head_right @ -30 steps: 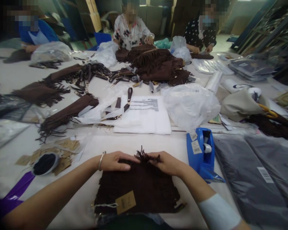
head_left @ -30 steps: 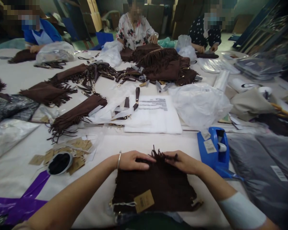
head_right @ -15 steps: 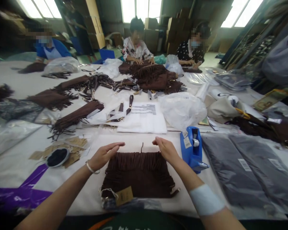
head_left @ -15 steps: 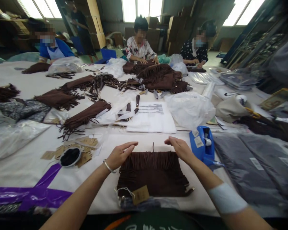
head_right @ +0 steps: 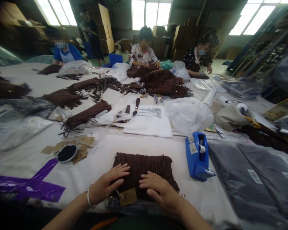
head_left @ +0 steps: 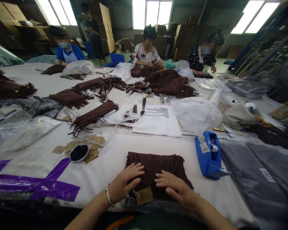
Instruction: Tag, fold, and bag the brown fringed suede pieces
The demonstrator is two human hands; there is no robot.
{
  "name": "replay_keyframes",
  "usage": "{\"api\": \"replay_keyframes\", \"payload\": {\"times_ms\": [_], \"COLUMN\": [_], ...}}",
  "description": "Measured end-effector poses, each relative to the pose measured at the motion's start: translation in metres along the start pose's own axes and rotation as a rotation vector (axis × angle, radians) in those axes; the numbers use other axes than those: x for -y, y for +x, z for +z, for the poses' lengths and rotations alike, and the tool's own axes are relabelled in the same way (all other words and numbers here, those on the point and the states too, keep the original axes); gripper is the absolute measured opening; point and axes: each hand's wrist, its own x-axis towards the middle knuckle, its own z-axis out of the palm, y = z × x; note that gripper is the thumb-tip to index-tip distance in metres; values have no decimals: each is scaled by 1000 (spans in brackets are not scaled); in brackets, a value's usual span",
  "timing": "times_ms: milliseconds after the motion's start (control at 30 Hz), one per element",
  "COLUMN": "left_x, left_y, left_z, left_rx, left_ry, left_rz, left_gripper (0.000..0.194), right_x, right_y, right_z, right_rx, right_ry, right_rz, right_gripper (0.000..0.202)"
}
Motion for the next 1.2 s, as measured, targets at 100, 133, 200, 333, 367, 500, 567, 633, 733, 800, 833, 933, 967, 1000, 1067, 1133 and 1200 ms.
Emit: {"api": "replay_keyframes", "payload": {"times_ms": [100,133,200,333,367,500,567,633,733,800,833,933,967,1000,1067,1133,1200], "left_x": [2,6,21,61,70,96,104,107,104,96,91,67,58,51,42,46,62], "left_y": [-15,-18,-28,-59,-67,-82,-77,-70,-59,-49,-41,1,22,46,100,153,198], "left_z": [-23,-35,-63,-126,-138,-162,-164,-166,-174,-179,-179,-166,-156,-143,-115,-89,-71], "left_rx": [-268,-413,-706,-934,-918,-748,-631,-523,-415,-385,-379,-415,-428,-427,-344,-189,-131], "left_ry": [-148,-150,-11,433,511,733,797,844,898,924,937,900,853,788,675,629,634], "left_rz": [-189,-265,-400,-578,-603,-694,-738,-771,-797,-799,-793,-621,-502,-358,-115,-54,-88], "left_gripper": [28,29,35,36,33,26,22,14,9,9,10,22,25,26,25,23,23], "right_x": [0,-3,-13,-37,-43,-62,-64,-61,-52,-48,-46,-46,-47,-48,-51,-53,-57], "right_y": [0,8,31,71,75,66,59,57,58,60,60,60,60,61,62,63,66], "right_z": [-16,-23,-33,-13,-1,39,47,46,39,35,34,33,33,33,32,30,29], "right_rx": [-279,-387,-488,-242,-165,-92,-126,-130,-122,-123,-125,-124,-122,-119,-115,-115,-124], "right_ry": [68,58,-23,-240,-292,-494,-548,-564,-550,-539,-537,-542,-546,-553,-577,-616,-669], "right_rz": [22,66,173,156,113,3,7,31,64,66,63,48,39,28,-2,-41,-80], "right_gripper": [32,32,33,44,46,51,51,48,44,45,46,47,47,48,49,49,49]}}
